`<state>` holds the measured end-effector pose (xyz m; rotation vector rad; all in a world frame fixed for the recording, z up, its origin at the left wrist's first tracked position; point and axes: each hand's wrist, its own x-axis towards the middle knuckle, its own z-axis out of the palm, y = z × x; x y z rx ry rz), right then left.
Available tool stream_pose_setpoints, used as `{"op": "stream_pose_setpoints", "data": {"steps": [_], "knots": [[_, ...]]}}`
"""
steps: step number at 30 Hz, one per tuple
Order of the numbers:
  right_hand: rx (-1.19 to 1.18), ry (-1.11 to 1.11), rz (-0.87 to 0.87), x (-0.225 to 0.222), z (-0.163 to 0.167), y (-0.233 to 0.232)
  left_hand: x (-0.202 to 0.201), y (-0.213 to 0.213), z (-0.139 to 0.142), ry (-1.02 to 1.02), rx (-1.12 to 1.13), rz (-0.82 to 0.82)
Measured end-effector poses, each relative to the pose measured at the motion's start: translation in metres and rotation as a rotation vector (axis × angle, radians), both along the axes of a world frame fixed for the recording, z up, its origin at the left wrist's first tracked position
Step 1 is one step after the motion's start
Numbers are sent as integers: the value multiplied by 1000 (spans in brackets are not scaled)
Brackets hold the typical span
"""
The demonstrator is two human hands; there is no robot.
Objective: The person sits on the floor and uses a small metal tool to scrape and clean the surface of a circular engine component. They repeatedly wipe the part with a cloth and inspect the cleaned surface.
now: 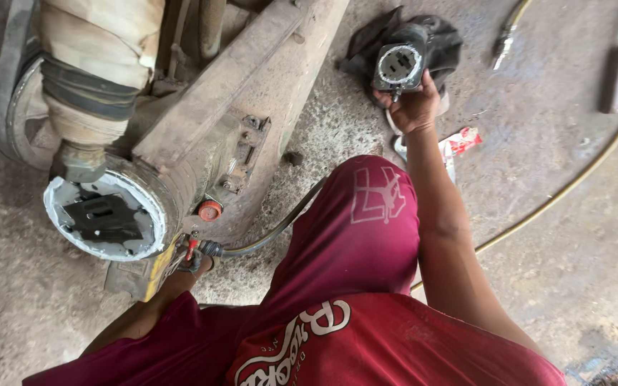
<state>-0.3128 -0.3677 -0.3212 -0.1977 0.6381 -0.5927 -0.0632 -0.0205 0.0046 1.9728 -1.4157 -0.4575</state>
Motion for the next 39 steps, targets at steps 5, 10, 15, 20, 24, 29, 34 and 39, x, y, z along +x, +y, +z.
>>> {"op": "stream_pose_setpoints", "data": {"steps": [5, 10, 15, 20, 24, 29, 34, 39], "knots": [[-58, -49, -61, -16, -21, -3, -25, -17, 42, 178, 26, -119], [-73, 44, -9, -26, -9, -29, -86, -76, 14, 484, 86, -153], [-194, 293, 118, -35, 24, -43, -133, -205, -157, 514, 402, 179], [-249, 341, 204, -33, 62, -45, -121, -297, -262, 384, 447, 580], [-376, 677, 93, -40, 83, -35, -112, -314, -281, 391, 404, 556], [-684, 897, 22, -6, 110, 12, -106, -307, -295, 854, 281, 624], [-1320, 1039, 191, 54, 97, 18, -112, -295, -317, 1213, 82, 597], [-1945, 1310, 322, 59, 66, 2, -132, -286, -315, 1654, -130, 430]]}}
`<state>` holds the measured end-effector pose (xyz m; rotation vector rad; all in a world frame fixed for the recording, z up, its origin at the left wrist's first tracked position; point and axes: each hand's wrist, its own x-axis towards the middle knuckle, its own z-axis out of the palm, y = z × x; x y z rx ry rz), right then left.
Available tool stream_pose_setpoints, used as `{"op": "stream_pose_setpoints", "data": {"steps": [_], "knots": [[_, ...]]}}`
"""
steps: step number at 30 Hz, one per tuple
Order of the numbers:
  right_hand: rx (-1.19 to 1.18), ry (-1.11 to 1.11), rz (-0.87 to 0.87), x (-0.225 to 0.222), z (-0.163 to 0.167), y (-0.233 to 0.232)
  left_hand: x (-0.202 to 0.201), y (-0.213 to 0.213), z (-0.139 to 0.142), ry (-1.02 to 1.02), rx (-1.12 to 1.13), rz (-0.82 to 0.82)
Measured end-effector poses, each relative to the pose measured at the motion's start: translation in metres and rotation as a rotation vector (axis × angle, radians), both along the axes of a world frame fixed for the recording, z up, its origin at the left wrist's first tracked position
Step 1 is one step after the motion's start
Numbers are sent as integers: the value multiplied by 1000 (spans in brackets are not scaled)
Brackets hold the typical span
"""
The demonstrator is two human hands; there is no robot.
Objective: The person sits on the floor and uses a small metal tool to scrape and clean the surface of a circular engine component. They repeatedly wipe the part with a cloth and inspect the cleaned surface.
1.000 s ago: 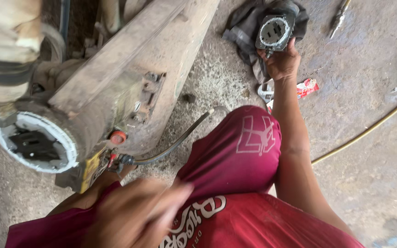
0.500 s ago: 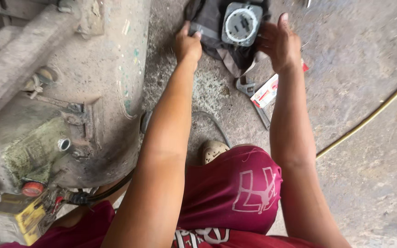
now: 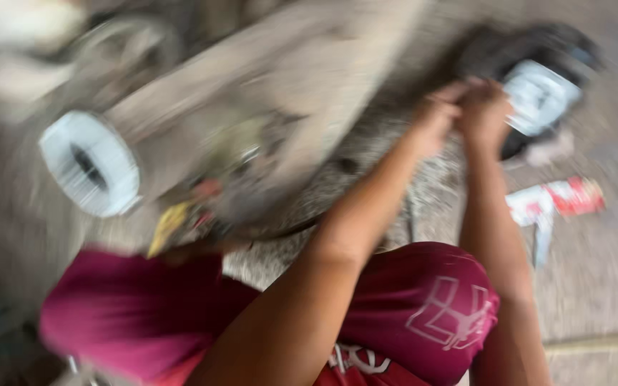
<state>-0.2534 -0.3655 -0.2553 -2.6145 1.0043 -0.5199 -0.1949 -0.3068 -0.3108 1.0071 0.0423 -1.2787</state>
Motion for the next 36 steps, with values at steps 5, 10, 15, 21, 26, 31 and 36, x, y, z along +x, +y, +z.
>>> {"op": "stream_pose_setpoints", "data": {"steps": [5, 10, 15, 21, 26, 31, 36], "knots": [[594, -229, -186, -9, -11, -3, -28, 6, 40, -606, 257, -223], [155, -1, 214, -60, 32, -35, -42, 79, 159, -1133, -18, -433], [566, -230, 339, -65, 175, -6, 14, 217, 310, -1539, -373, -322], [60, 124, 1090, 30, 287, 84, 135, 301, 359, -1983, 169, -228], [-6, 234, 1109, 67, 313, 115, 151, 303, 342, -1910, 12, -198], [-40, 378, 1061, 71, 316, 119, 150, 297, 337, -1879, -28, -283], [-48, 350, 1036, 71, 322, 120, 150, 291, 328, -1840, -96, -312]]}}
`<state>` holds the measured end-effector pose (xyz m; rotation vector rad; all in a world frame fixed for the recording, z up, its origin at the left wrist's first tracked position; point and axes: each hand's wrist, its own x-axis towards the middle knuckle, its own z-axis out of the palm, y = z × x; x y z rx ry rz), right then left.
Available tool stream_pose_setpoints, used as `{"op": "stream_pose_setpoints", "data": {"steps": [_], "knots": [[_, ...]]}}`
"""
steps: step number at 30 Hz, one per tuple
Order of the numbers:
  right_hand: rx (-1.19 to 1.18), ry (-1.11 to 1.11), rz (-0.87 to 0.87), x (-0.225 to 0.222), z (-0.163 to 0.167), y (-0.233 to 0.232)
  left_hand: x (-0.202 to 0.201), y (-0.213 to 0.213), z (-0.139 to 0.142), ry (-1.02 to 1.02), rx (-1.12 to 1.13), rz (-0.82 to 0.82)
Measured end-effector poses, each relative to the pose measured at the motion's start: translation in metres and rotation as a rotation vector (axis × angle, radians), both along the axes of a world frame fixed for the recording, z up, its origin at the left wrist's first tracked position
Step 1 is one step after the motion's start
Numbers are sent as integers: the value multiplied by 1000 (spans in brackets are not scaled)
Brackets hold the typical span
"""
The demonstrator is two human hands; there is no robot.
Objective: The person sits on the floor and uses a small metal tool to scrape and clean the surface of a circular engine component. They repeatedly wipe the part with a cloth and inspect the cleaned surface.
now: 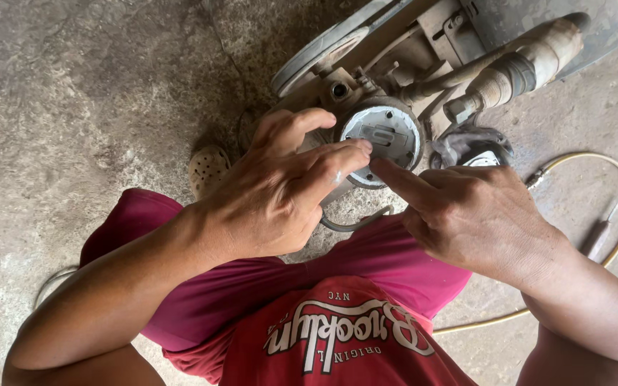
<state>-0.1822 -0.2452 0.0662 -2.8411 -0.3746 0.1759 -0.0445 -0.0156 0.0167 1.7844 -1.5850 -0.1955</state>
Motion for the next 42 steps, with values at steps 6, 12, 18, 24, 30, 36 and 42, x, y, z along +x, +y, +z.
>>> {"op": "stream_pose_setpoints", "data": {"steps": [6, 12, 18, 24, 30, 36, 42], "knots": [[-18, 32, 18, 4, 7, -4, 0, -2, -8, -61, -51, -15], [-104, 129, 33, 8, 11, -3, -3, -3, -8, -211, 48, -38], [-101, 174, 51, 10, 13, -3, -14, 0, -10, -303, 116, 36], [-94, 208, 91, 10, 9, -3, -19, 3, -10, -378, 128, 72], [-149, 329, 99, 8, 8, -3, -20, 5, -8, -558, 175, 126], [-147, 280, 93, 10, 6, -2, -16, 4, -11, -400, 27, 84], [-72, 226, 92, 9, 7, -4, -20, 3, -11, -465, 150, 100]]}}
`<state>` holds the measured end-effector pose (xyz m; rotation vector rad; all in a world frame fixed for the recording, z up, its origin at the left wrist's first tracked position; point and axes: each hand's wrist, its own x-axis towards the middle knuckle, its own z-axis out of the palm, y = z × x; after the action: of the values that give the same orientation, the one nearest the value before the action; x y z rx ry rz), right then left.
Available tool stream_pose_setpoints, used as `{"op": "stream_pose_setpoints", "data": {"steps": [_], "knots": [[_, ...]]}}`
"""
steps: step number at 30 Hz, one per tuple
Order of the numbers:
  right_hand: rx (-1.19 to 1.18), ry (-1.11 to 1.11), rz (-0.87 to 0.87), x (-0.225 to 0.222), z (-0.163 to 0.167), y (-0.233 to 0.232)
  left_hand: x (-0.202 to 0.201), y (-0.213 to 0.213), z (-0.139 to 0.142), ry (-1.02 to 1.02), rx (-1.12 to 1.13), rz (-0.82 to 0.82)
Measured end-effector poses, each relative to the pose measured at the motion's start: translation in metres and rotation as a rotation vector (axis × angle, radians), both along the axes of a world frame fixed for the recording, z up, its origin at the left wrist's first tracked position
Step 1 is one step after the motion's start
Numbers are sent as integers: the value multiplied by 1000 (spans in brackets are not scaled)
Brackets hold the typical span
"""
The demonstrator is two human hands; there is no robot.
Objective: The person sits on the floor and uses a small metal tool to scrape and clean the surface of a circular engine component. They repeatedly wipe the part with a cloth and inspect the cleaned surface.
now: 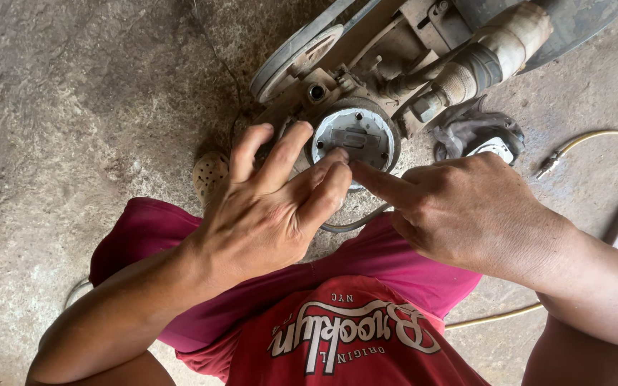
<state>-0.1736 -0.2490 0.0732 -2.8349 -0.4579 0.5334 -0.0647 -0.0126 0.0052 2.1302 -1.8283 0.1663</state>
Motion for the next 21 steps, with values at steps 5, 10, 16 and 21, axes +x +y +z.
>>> {"op": "stream_pose_setpoints", "data": {"steps": [5, 10, 16, 21], "knots": [[-52, 11, 20, 1, -1, 2, 0, 5, 6, 3, -7, 10], [-69, 81, 5, 3, 1, 4, -3, 5, 4, -27, 41, 5], [-81, 129, 9, 3, 0, 3, -6, -1, 1, -39, 33, 38], [-78, 55, 37, 3, -1, 2, -3, -4, 9, 40, -106, 57]]}}
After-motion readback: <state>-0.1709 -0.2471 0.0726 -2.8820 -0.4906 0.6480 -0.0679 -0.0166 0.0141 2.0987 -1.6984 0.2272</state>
